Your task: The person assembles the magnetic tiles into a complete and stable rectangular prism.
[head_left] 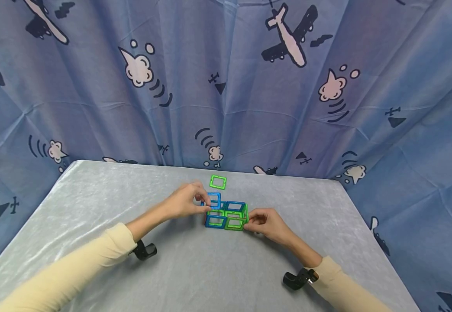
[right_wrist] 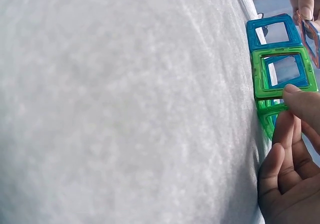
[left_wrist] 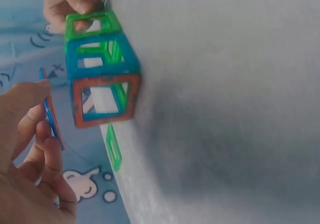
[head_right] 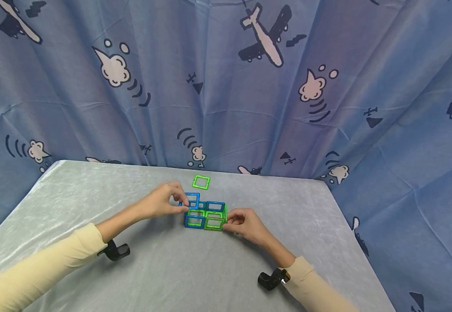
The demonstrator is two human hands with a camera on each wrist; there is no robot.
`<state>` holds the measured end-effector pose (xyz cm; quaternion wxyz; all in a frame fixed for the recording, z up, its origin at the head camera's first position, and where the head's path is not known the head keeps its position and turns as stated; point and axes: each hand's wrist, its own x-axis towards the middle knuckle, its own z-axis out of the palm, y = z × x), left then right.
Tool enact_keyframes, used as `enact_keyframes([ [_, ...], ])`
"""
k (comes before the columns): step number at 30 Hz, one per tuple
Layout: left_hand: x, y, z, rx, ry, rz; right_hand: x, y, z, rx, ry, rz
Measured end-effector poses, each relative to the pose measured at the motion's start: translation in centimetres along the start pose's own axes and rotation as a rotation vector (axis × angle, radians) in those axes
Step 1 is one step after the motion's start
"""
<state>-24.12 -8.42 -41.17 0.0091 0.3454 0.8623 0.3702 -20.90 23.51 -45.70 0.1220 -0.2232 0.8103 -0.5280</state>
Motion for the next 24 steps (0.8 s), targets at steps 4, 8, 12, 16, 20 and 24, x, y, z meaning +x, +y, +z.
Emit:
enact_keyframes([
  [4, 0.3, 0.6, 0.5, 0.020, -0.017, -0.006, 0.0, 0.0, 0.0, -0.003, 0.004, 0.009],
  [8, 0.6, 0.9, 0.9, 0.040, -0.028, -0.006, 0.1, 0.0, 0.0, -0.007, 0.006, 0.014],
  [12, 0.7, 1.0, 1.3, 0.045, -0.032, 0.008, 0.1, 0.0, 0.0, -0.010, 0.007, 0.015],
  [16, 0.7, 1.1, 1.6, 0.049, -0.035, 0.011, 0.0, -0.1, 0.0, -0.006, 0.006, 0.014],
  [20, 0.7, 1.1, 1.8, 0.048, -0.046, 0.001, -0.1, -0.2, 0.0, 0.002, 0.002, 0.011],
  [24, 0.6, 1.1, 1.9, 0.043, -0.068, -0.021, -0.1, 0.0, 0.0, 0.007, 0.000, 0.005],
])
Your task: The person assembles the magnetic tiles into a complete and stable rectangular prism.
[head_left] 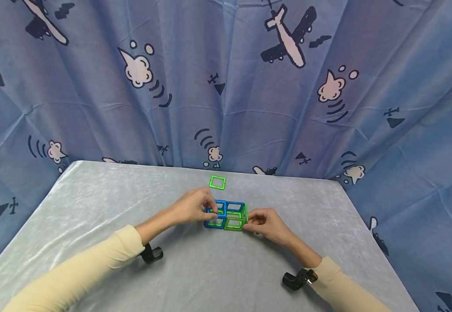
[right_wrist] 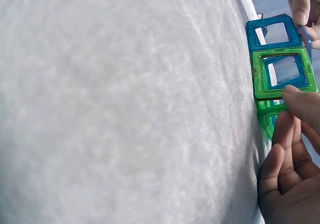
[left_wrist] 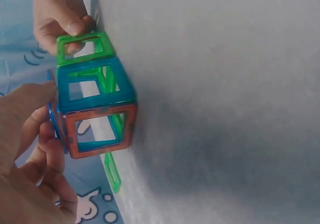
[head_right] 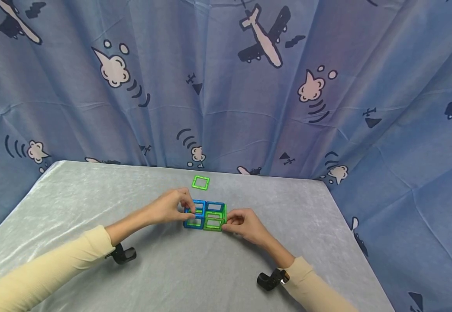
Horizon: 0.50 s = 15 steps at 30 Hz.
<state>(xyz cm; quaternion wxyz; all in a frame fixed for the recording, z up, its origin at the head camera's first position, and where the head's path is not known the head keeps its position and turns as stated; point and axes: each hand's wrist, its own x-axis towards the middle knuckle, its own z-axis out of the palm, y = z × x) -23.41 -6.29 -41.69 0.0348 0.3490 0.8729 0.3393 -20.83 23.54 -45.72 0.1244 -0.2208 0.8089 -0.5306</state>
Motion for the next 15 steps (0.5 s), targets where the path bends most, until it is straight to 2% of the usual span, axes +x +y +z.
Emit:
enact_keyframes([
  [7, -0.12, -0.30, 0.16, -0.022, 0.000, 0.045, 0.03, 0.00, 0.00, -0.001, -0.003, -0.008],
  [15, -0.22, -0.84, 0.37, -0.101, 0.023, 0.070, 0.02, -0.08, -0.03, -0.007, -0.006, -0.009],
])
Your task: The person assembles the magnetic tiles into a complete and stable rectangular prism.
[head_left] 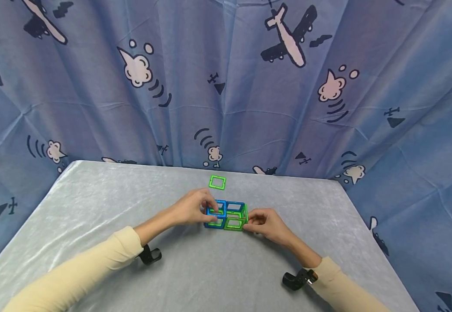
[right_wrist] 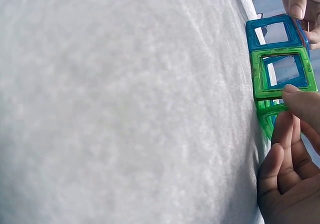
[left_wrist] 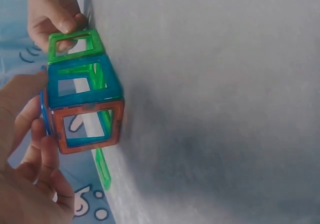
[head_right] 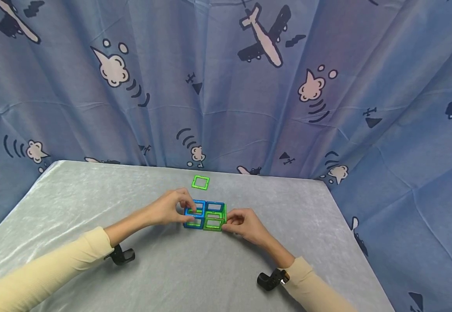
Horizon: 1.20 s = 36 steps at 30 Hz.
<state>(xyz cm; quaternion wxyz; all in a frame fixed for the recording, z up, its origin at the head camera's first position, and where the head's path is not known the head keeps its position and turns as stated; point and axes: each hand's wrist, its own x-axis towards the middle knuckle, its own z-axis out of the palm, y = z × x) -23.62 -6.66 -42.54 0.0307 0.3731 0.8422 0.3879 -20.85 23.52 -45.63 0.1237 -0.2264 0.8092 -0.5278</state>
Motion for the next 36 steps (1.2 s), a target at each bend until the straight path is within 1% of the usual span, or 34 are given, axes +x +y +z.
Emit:
enact_keyframes([
  [4, 0.1, -0.3, -0.3, -0.048, 0.023, -0.002, 0.0, 0.0, 0.0, 0.000, 0.002, 0.000],
  [8, 0.3, -1.0, -0.7, -0.125, 0.048, -0.012, -0.1, 0.0, 0.0, -0.005, 0.005, 0.000],
  [13, 0.7, -2.2, -1.2, -0.197, 0.099, -0.024, -0.1, 0.1, 0.1, 0.000, 0.004, 0.005],
  [16, 1.0, -3.2, -1.5, -0.215, 0.140, -0.045, -0.1, 0.1, 0.1, 0.005, 0.006, 0.010],
  [18, 1.3, -3.8, -1.7, -0.213, 0.162, -0.062, -0.1, 0.1, 0.1, 0.007, 0.007, 0.015],
  [21, 1.9, -4.8, -1.9, -0.205, 0.177, -0.099, 0.0, 0.1, 0.0, 0.008, 0.008, 0.023],
  [24, 2.7, -5.8, -1.8, -0.199, 0.180, -0.146, -0.1, 0.0, 0.0, 0.012, 0.012, 0.032],
  [28, 3.9, -6.8, -1.7, -0.182, 0.168, -0.207, -0.1, -0.1, 0.0, 0.017, 0.016, 0.044],
  [31, 4.7, -7.4, -1.6, -0.154, 0.155, -0.231, -0.1, -0.2, 0.1, 0.020, 0.018, 0.047],
  [36, 5.6, -8.2, -1.0, -0.128, 0.143, -0.250, -0.1, -0.2, 0.1, 0.017, 0.016, 0.037],
])
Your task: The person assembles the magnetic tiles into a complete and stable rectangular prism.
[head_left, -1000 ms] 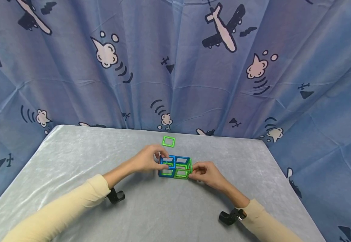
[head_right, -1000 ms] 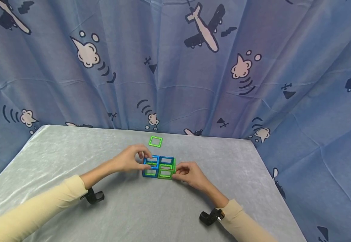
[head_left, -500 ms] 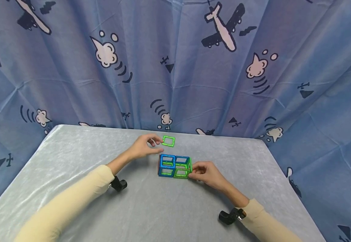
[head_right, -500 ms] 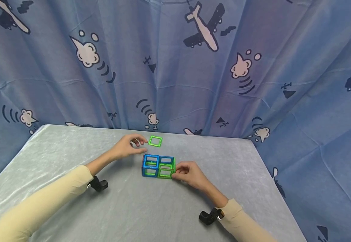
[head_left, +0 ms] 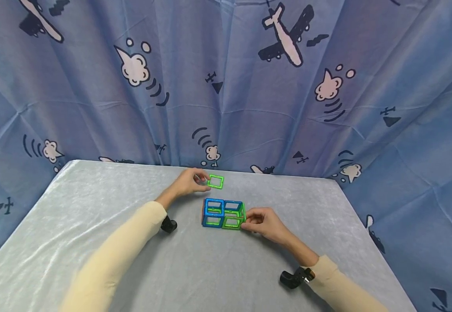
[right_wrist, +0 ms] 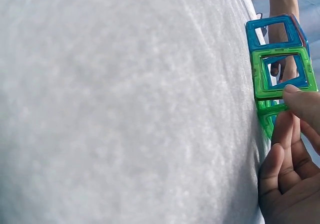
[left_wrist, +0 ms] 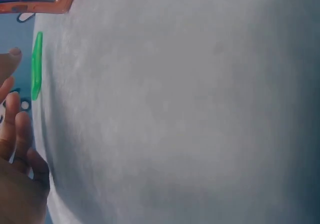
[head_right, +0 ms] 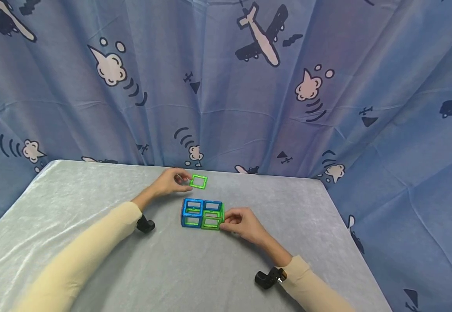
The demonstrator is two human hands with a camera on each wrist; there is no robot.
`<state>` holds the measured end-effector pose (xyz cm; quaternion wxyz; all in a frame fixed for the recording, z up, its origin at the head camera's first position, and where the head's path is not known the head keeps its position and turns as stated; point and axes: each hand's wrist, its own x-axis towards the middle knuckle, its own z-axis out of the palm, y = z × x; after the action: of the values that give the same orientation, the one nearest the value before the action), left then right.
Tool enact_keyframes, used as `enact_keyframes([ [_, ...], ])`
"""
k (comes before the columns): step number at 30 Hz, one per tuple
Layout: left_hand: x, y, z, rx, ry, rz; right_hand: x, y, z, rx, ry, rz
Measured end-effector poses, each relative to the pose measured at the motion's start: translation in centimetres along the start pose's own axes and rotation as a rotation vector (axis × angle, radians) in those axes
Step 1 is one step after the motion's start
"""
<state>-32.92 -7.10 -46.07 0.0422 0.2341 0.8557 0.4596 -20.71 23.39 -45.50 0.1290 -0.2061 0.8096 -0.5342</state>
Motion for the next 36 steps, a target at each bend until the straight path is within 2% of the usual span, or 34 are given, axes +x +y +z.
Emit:
enact_keyframes([
  [11, 1.8, -0.8, 1.3, 0.089, 0.005, -0.022, 0.1, 0.1, 0.0, -0.011, 0.007, 0.007],
  [21, 2.0, -0.2, 2.0, 0.221, 0.013, -0.071, 0.1, 0.1, 0.0, -0.017, 0.008, 0.004],
  [28, 2.0, 0.0, 1.9, 0.218, 0.017, -0.095, 0.1, 0.1, 0.0, -0.020, 0.004, 0.003],
  [36, 1.6, -0.2, 1.2, 0.168, -0.003, -0.024, 0.0, 0.1, 0.1, -0.022, 0.004, -0.006],
])
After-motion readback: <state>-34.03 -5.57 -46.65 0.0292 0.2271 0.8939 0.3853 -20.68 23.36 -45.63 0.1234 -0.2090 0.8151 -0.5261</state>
